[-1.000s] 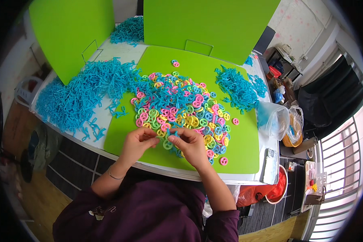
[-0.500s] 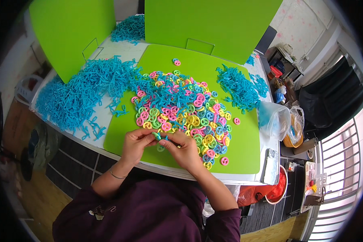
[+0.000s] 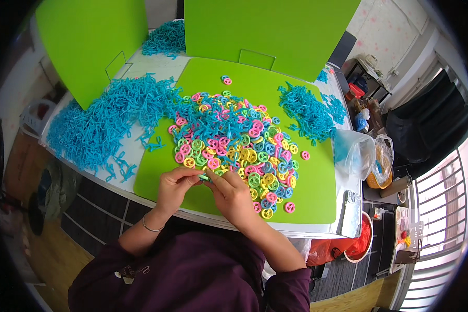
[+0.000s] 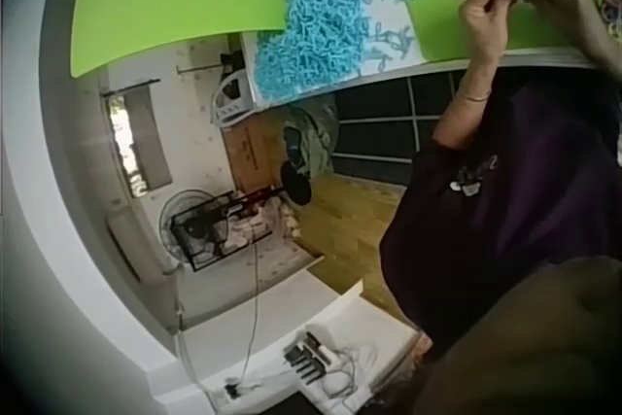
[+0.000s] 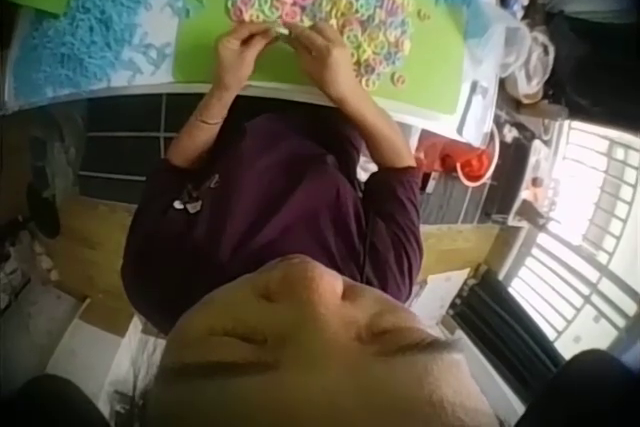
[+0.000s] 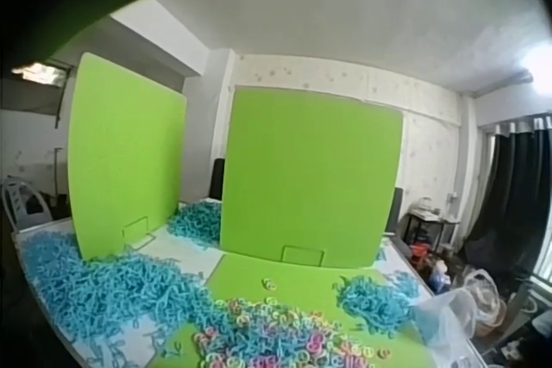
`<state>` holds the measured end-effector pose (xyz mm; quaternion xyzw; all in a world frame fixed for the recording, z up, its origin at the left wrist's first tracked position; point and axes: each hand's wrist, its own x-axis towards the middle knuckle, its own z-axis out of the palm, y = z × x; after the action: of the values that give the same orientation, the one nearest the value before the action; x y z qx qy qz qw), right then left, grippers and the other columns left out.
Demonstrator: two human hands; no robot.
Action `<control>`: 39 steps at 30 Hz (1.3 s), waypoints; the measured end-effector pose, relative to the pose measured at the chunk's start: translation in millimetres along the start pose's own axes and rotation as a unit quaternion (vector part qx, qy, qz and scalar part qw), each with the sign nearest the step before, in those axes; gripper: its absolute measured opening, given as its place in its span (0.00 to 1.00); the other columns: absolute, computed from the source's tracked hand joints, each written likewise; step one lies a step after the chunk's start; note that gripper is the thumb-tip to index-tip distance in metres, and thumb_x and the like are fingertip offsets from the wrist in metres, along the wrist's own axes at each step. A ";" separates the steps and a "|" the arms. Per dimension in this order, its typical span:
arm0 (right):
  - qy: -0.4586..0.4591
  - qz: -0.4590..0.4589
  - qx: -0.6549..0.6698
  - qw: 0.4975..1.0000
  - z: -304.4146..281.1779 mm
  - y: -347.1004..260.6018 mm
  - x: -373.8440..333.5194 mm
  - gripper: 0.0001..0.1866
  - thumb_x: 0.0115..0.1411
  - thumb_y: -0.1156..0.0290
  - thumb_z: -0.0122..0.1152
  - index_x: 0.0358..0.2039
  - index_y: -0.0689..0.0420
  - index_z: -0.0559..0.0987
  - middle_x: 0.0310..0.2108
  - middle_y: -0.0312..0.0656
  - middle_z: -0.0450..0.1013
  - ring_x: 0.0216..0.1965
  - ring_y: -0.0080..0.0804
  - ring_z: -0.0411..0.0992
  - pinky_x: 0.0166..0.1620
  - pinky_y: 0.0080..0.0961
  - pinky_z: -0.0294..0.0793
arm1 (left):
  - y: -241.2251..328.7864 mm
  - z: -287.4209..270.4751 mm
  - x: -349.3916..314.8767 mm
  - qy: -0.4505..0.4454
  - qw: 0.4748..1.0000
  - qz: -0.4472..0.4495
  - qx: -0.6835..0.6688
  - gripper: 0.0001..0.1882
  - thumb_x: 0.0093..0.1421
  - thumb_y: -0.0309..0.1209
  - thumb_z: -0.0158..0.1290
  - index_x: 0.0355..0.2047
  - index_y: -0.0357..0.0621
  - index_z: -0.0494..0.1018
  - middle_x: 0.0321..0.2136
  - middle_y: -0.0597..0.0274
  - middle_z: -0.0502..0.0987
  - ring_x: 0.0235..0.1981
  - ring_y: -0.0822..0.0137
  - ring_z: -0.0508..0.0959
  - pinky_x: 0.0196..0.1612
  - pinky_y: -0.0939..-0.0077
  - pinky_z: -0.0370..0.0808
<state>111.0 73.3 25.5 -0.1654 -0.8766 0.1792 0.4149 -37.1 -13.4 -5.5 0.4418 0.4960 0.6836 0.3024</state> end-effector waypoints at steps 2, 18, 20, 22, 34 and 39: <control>-0.040 0.051 0.061 0.996 -4.3 1.2 0.5 0.20 0.47 0.81 0.66 0.43 0.57 0.79 0.21 0.38 0.67 0.22 0.29 0.65 0.24 0.25 0.65 | -0.9 -0.4 0.7 -0.016 1.000 -0.009 -0.005 0.10 0.59 0.21 0.52 0.42 0.35 0.75 0.36 0.62 0.77 0.34 0.75 0.76 0.40 0.81 0.76; -0.034 0.080 -0.053 0.995 -90.3 -32.5 -29.3 0.14 0.41 0.79 0.69 0.32 0.58 0.81 0.30 0.41 0.73 0.32 0.37 0.71 0.35 0.29 0.69 | 10.3 3.8 4.4 0.018 0.998 -0.030 -0.057 0.16 0.59 0.22 0.52 0.48 0.38 0.70 0.45 0.60 0.74 0.41 0.73 0.74 0.46 0.79 0.71; -0.122 0.159 -0.041 0.979 -131.5 -38.5 -44.0 0.12 0.43 0.78 0.69 0.31 0.58 0.80 0.27 0.41 0.73 0.32 0.37 0.71 0.36 0.29 0.69 | 6.6 -2.7 3.5 -0.003 0.999 -0.034 0.027 0.16 0.58 0.23 0.54 0.48 0.39 0.70 0.44 0.61 0.74 0.39 0.73 0.74 0.43 0.80 0.71; -0.255 0.213 -0.106 0.937 -171.1 -35.7 -69.2 0.15 0.44 0.70 0.71 0.34 0.58 0.80 0.29 0.42 0.74 0.35 0.39 0.71 0.40 0.32 0.70 | 9.5 -0.1 3.4 -0.028 0.993 -0.036 0.110 0.17 0.57 0.24 0.55 0.47 0.40 0.71 0.43 0.61 0.73 0.36 0.74 0.74 0.40 0.82 0.71; -0.113 0.201 0.014 0.973 -110.5 -36.1 -50.6 0.19 0.49 0.70 0.68 0.43 0.58 0.78 0.34 0.45 0.74 0.36 0.40 0.73 0.38 0.31 0.72 | 7.1 18.2 -0.5 -0.058 0.907 0.154 0.387 0.14 0.48 0.32 0.64 0.31 0.41 0.73 0.30 0.64 0.73 0.34 0.65 0.72 0.42 0.73 0.69; -0.046 0.278 0.200 0.938 -29.0 -28.0 -26.4 0.14 0.57 0.72 0.61 0.43 0.61 0.77 0.43 0.43 0.74 0.45 0.30 0.72 0.44 0.24 0.71 | 7.5 13.6 -8.8 -0.070 0.988 -0.130 -0.035 0.09 0.54 0.27 0.60 0.34 0.40 0.74 0.23 0.70 0.74 0.25 0.79 0.72 0.30 0.86 0.69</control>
<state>145.8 42.2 37.6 -0.3080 -0.7597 0.4662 0.3327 -20.9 -17.8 0.5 0.4095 0.5028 0.6227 0.4379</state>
